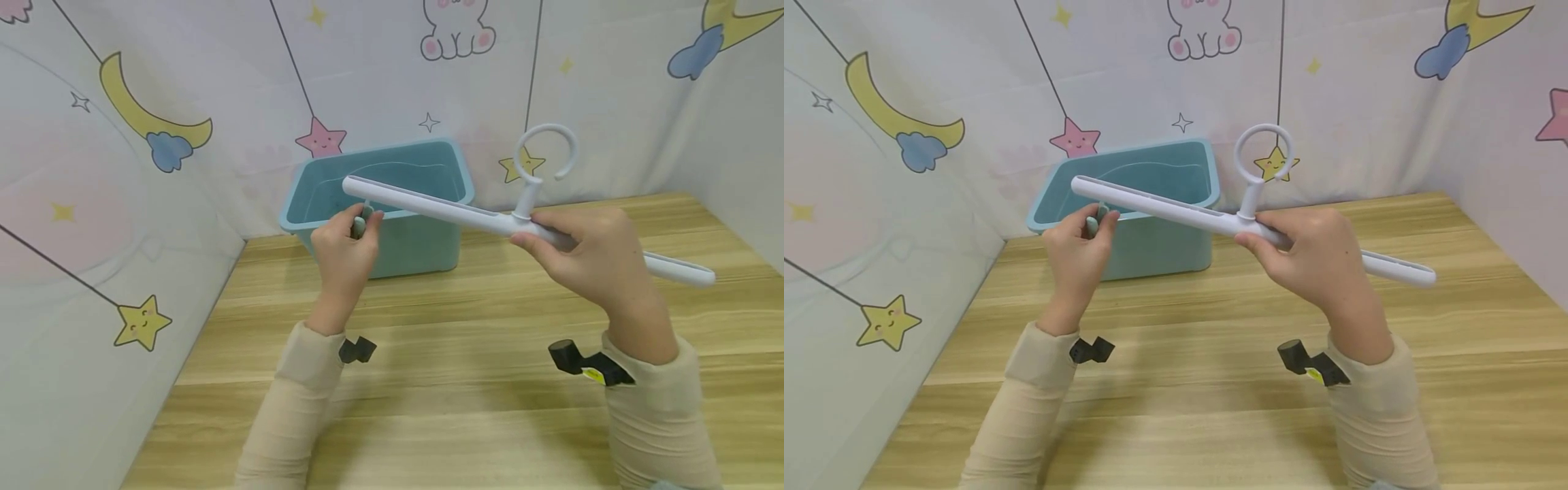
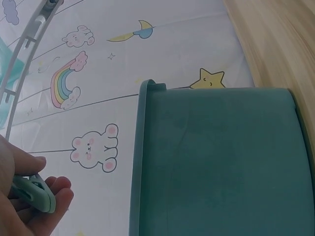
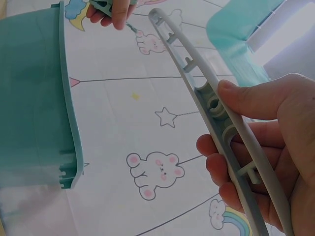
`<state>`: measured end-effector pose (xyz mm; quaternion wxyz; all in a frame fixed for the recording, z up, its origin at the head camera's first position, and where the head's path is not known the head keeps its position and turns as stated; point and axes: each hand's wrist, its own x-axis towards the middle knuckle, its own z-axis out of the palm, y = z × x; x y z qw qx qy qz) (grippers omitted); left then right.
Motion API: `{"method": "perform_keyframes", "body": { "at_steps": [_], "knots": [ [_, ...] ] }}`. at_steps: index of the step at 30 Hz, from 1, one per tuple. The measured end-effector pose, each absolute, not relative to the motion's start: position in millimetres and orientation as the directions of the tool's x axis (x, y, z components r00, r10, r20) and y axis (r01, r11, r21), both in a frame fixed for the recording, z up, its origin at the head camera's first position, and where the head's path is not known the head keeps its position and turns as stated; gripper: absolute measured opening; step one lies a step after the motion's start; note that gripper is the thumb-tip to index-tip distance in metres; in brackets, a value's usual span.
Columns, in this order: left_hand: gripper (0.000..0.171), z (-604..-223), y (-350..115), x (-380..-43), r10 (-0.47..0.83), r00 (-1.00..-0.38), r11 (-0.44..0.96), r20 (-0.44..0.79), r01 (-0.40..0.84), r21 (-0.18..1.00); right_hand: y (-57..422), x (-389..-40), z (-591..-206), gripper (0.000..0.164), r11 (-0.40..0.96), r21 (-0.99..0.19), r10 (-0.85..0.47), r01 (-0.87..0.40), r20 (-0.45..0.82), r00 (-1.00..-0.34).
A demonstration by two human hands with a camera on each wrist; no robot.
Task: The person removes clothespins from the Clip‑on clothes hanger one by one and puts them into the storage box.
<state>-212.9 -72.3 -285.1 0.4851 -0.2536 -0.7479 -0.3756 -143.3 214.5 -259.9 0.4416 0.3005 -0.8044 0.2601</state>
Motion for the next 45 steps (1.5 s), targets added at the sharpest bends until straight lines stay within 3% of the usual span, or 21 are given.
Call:
{"method": "perform_keyframes", "body": {
  "at_steps": [7,13,19,25,28,34,45],
  "knots": [
    [0.020,-281,-76,-222,0.025,-0.467,0.587,0.884,0.723,0.365,216,-144,-261,0.060,0.681,-0.153,-0.254,-0.716,0.868,-0.427],
    [0.026,-277,-82,-234,-0.005,-0.620,0.497,0.785,0.679,0.540,216,-144,-260,0.059,0.679,-0.151,-0.247,-0.718,0.874,-0.417],
    [0.019,-270,-86,-250,-0.099,-0.794,0.433,0.600,0.509,0.744,217,-144,-258,0.061,0.680,-0.149,-0.261,-0.718,0.866,-0.427],
    [0.016,-262,-89,-263,-0.150,-0.911,0.357,0.384,0.313,0.880,218,-144,-259,0.060,0.684,-0.146,-0.257,-0.715,0.869,-0.423],
    [0.018,-261,-90,-270,-0.147,-0.935,0.321,0.323,0.264,0.910,217,-144,-259,0.058,0.683,-0.139,-0.254,-0.717,0.875,-0.412],
    [0.016,-261,-89,-278,-0.125,-0.938,0.315,0.322,0.270,0.910,217,-144,-258,0.057,0.674,-0.141,-0.254,-0.725,0.878,-0.407],
    [0.037,-264,-90,-293,-0.151,-0.944,0.294,0.293,0.240,0.925,218,-144,-260,0.056,0.677,-0.148,-0.269,-0.721,0.862,-0.429]
  ]
}}
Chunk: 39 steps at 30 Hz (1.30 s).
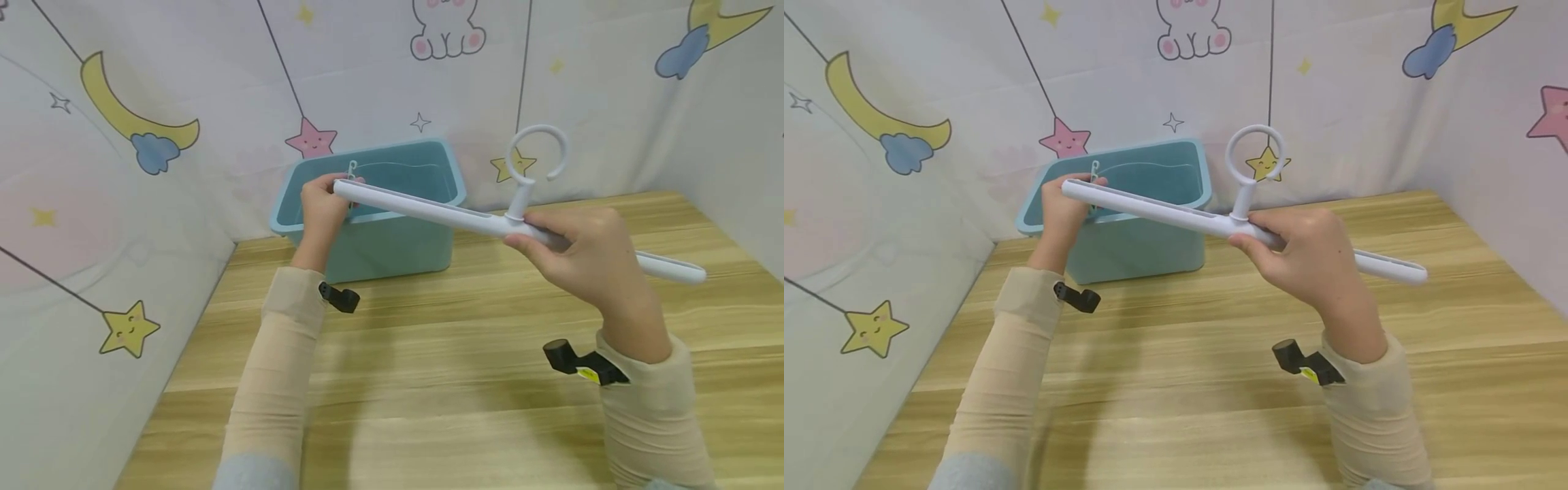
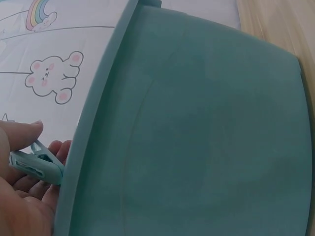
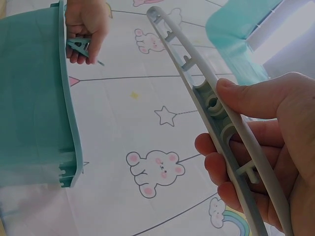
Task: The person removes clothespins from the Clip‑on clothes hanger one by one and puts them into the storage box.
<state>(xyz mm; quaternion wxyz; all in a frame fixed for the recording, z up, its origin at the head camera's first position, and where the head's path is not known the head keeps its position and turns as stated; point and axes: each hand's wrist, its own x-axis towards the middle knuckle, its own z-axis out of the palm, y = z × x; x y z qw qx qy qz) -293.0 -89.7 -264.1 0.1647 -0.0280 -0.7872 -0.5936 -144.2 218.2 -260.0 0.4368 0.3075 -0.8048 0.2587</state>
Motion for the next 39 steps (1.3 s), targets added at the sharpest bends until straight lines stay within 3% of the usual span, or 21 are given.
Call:
{"method": "perform_keyframes", "body": {
  "at_steps": [15,21,26,39],
  "knots": [
    [0.038,-268.2,-96.2,-298.3,-0.141,-0.934,0.424,0.327,0.241,0.873,216.1,-144.2,-259.9,0.055,0.659,-0.151,-0.265,-0.737,0.870,-0.415],
    [0.037,-268.6,-96.3,-297.2,-0.137,-0.944,0.453,0.301,0.211,0.866,217.3,-142.6,-260.2,0.057,0.680,-0.152,-0.273,-0.717,0.855,-0.440],
    [0.037,-270.8,-97.7,-295.3,-0.129,-0.948,0.468,0.292,0.201,0.861,214.6,-144.3,-262.2,0.058,0.660,-0.148,-0.262,-0.737,0.874,-0.409],
    [0.032,-273.4,-98.9,-294.5,-0.067,-0.931,0.483,0.358,0.284,0.828,212.5,-146.6,-263.5,0.062,0.665,-0.127,-0.290,-0.736,0.864,-0.411]
  ]
}}
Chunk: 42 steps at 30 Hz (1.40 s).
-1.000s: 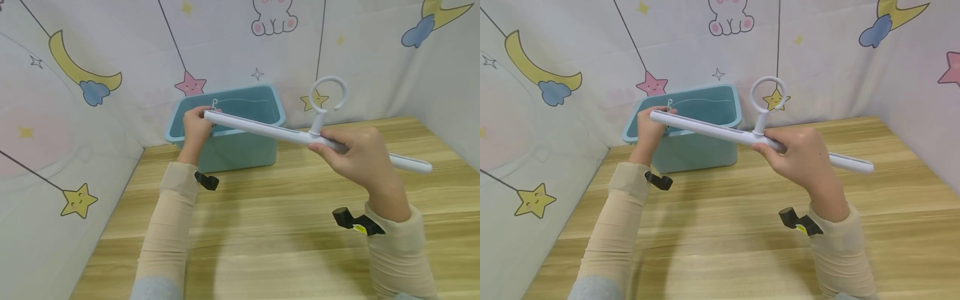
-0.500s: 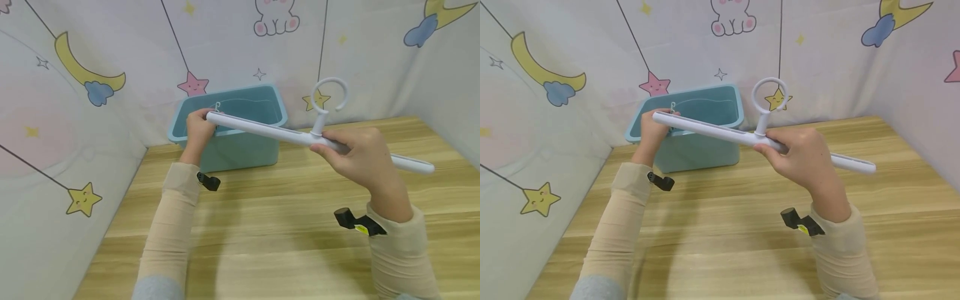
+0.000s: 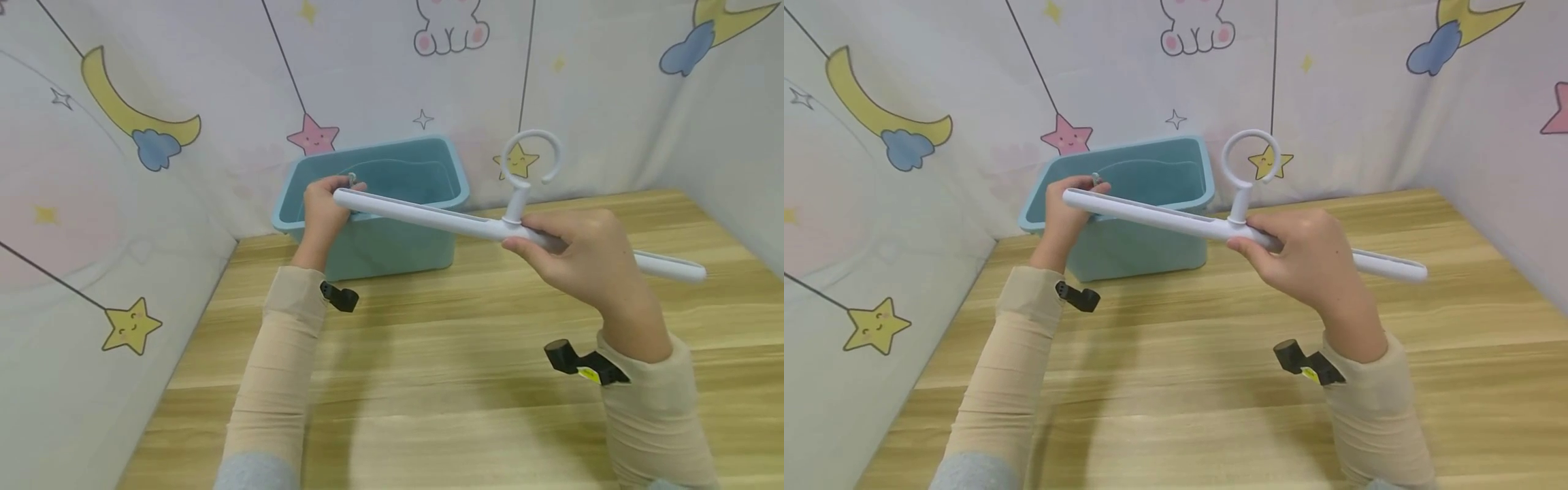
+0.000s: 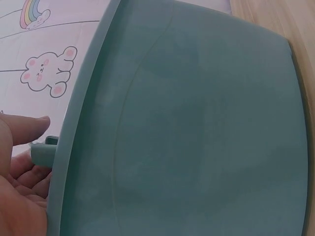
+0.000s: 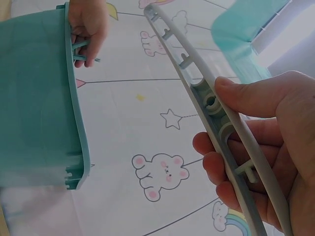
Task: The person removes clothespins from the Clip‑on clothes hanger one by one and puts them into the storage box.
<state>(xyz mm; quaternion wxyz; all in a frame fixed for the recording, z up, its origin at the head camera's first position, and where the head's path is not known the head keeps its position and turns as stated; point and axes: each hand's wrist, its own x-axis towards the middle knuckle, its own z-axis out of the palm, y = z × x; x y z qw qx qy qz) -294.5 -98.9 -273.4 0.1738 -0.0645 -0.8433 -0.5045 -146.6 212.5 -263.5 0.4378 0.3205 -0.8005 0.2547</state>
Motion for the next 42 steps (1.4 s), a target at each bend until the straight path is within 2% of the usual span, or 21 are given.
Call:
{"method": "perform_keyframes", "body": {
  "at_steps": [9,21,24,36,39,42],
  "knots": [
    [0.029,-273,-101,-295,-0.040,-0.927,0.464,0.373,0.314,0.828,210,-146,-264,0.061,0.664,-0.119,-0.315,-0.738,0.850,-0.421],
    [0.036,-265,-108,-290,0.007,-0.959,0.437,0.285,0.259,0.861,216,-148,-276,0.058,0.698,-0.069,-0.380,-0.713,0.809,-0.450],
    [0.035,-266,-111,-287,0.015,-0.954,0.416,0.298,0.277,0.866,217,-148,-280,0.058,0.701,-0.071,-0.389,-0.710,0.796,-0.464],
    [0.034,-269,-124,-263,0.119,-0.895,0.464,0.429,0.432,0.774,219,-148,-295,0.069,0.686,-0.118,-0.432,-0.718,0.728,-0.532],
    [0.034,-267,-124,-251,0.173,-0.858,0.471,0.483,0.503,0.725,220,-150,-300,0.063,0.673,-0.129,-0.446,-0.728,0.714,-0.539],
    [0.033,-268,-123,-240,0.233,-0.798,0.477,0.555,0.591,0.650,221,-151,-305,0.048,0.675,-0.137,-0.460,-0.725,0.689,-0.559]
  ]
}}
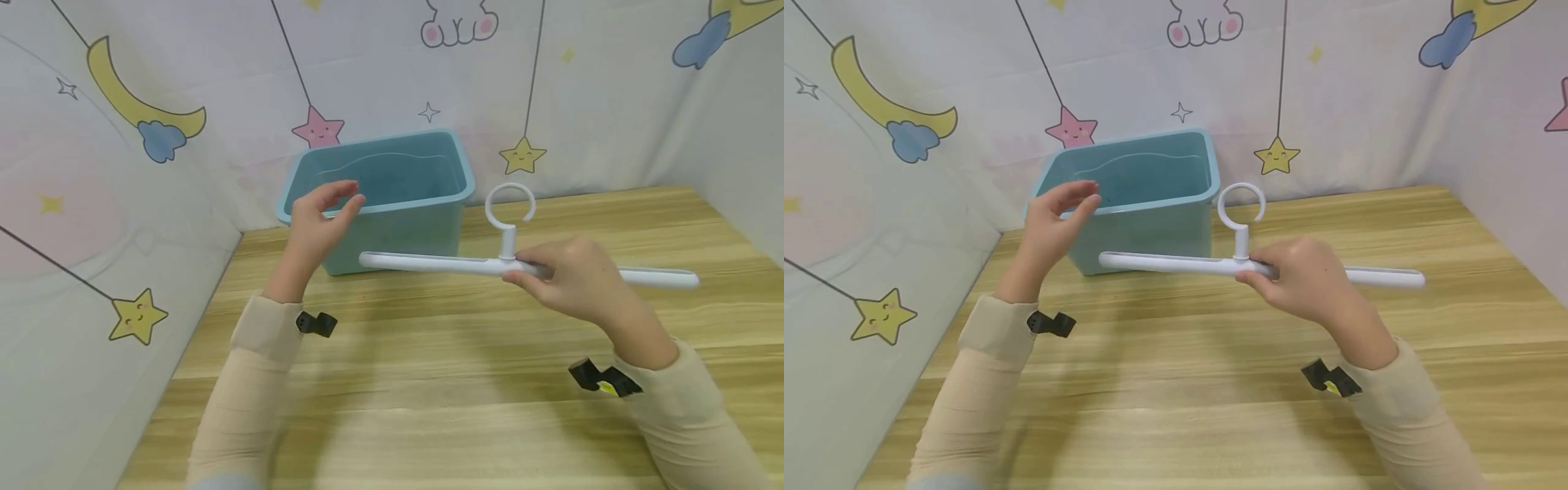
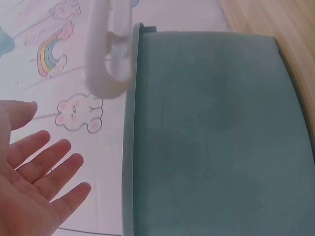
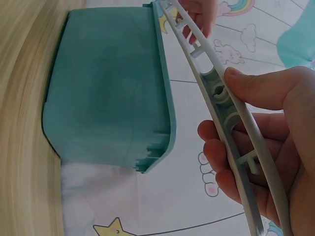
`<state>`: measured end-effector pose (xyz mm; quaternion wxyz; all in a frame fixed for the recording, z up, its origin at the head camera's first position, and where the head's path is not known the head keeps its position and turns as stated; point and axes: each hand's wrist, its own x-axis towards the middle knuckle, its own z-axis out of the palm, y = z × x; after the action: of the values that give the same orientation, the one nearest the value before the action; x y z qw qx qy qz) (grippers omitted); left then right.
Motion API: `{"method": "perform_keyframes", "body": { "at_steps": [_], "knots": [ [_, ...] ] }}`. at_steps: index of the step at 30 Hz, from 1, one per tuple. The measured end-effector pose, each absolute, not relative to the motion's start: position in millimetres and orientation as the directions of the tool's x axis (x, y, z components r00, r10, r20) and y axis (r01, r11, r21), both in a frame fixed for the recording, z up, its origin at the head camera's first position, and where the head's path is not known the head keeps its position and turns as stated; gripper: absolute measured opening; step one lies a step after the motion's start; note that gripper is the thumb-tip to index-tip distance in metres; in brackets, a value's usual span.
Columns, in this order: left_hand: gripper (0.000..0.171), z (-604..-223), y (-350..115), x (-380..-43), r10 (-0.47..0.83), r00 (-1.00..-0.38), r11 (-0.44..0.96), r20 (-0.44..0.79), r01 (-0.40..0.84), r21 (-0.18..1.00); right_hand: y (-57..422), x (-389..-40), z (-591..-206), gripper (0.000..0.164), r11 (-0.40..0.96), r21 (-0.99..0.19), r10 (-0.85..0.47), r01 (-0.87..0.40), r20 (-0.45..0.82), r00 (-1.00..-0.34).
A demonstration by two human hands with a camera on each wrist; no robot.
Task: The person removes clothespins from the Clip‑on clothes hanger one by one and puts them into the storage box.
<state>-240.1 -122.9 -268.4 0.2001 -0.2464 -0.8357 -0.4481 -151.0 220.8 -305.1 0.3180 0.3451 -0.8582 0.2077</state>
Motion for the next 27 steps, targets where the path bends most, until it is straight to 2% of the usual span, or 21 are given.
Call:
{"method": "perform_keyframes", "body": {
  "at_steps": [5,12,22,27],
  "knots": [
    [0.037,-272,-120,-226,0.323,-0.682,0.492,0.656,0.713,0.500,221,-152,-312,0.022,0.688,-0.153,-0.481,-0.709,0.636,-0.603],
    [0.046,-276,-112,-209,0.434,-0.575,0.439,0.693,0.807,0.394,220,-153,-319,0.020,0.697,-0.162,-0.501,-0.699,0.586,-0.637],
    [0.062,-287,-110,-183,0.566,-0.547,0.488,0.616,0.825,0.284,213,-153,-332,0.018,0.700,-0.229,-0.518,-0.676,0.488,-0.703],
    [0.066,-296,-114,-176,0.601,-0.583,0.518,0.547,0.805,0.289,209,-152,-338,0.019,0.714,-0.243,-0.524,-0.656,0.436,-0.732]
  ]
}}
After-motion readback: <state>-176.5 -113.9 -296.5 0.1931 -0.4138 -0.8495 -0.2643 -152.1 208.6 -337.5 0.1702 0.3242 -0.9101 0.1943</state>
